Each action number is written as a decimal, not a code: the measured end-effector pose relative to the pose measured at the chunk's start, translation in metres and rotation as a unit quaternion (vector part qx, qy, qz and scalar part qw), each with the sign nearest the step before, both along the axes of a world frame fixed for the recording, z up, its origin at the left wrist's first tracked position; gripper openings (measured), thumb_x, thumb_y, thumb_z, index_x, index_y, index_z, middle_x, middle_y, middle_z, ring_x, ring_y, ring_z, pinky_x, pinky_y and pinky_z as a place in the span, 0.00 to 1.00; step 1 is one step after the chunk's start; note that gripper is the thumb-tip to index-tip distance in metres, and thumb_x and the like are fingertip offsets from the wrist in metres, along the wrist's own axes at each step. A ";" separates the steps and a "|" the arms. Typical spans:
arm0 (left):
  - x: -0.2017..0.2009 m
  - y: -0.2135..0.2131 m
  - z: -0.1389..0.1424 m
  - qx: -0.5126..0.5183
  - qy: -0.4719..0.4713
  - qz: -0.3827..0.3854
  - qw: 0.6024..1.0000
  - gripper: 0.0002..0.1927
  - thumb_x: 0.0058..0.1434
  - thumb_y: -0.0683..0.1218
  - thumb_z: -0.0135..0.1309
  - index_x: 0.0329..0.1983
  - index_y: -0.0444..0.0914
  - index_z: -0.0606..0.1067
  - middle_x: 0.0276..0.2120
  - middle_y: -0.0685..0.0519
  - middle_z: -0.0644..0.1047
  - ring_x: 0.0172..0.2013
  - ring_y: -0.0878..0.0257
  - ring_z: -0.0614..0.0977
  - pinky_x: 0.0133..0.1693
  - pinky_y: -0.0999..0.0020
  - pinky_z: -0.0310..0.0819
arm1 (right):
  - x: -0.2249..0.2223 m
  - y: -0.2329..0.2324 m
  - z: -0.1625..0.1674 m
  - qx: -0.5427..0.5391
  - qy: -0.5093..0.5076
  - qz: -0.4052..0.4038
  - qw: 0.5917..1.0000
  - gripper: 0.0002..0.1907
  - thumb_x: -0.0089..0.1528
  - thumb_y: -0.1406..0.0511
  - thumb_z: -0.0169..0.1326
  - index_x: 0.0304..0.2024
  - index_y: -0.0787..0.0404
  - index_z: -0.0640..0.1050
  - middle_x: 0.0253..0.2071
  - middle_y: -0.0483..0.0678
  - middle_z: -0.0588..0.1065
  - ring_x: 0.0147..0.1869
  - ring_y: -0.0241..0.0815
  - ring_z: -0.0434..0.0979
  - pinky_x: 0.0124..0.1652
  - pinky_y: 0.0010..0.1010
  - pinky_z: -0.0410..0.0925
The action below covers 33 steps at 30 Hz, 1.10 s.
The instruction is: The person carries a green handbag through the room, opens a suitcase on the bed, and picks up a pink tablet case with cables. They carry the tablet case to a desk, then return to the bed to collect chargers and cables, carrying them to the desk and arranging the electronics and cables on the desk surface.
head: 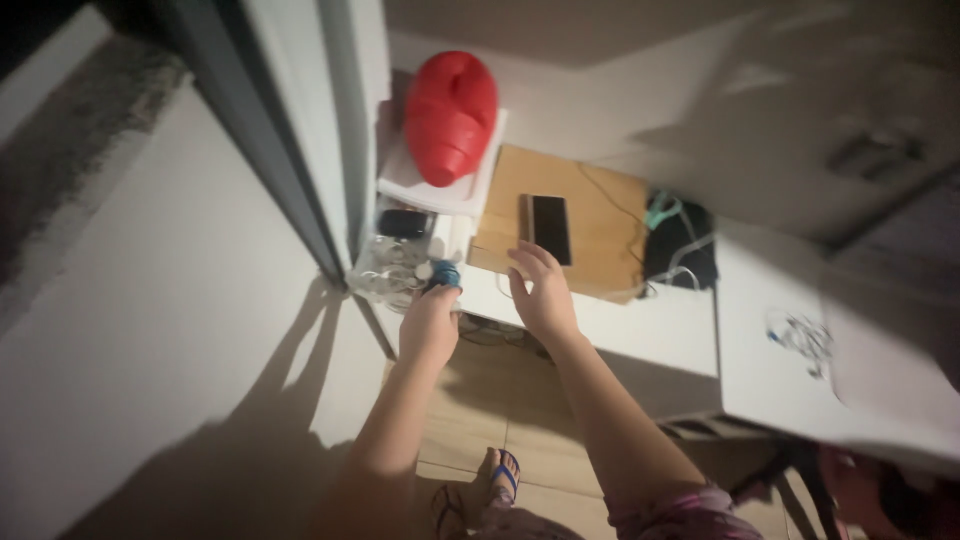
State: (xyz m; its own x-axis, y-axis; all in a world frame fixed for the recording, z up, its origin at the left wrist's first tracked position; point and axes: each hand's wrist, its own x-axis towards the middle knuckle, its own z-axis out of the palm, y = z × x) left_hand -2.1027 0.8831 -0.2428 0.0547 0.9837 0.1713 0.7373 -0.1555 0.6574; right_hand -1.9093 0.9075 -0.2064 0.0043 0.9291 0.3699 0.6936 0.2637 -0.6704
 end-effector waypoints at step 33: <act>0.563 -0.190 0.053 -0.039 -0.034 -0.304 0.951 0.22 0.65 0.53 0.53 0.60 0.39 0.73 0.56 0.45 0.77 0.57 0.48 0.77 0.56 0.56 0.72 | 0.550 -0.363 0.058 0.006 0.018 -0.344 0.939 0.15 0.63 0.66 0.56 0.52 0.60 0.80 0.56 0.54 0.78 0.59 0.54 0.77 0.56 0.38 0.70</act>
State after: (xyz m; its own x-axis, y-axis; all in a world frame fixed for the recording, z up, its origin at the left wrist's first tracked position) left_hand -1.5399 0.6929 -0.1902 0.6091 0.7835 0.1233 0.4821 -0.4891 0.7269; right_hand -1.3589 0.5445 -0.1485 0.6143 0.6980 0.3679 0.6791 -0.2303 -0.6970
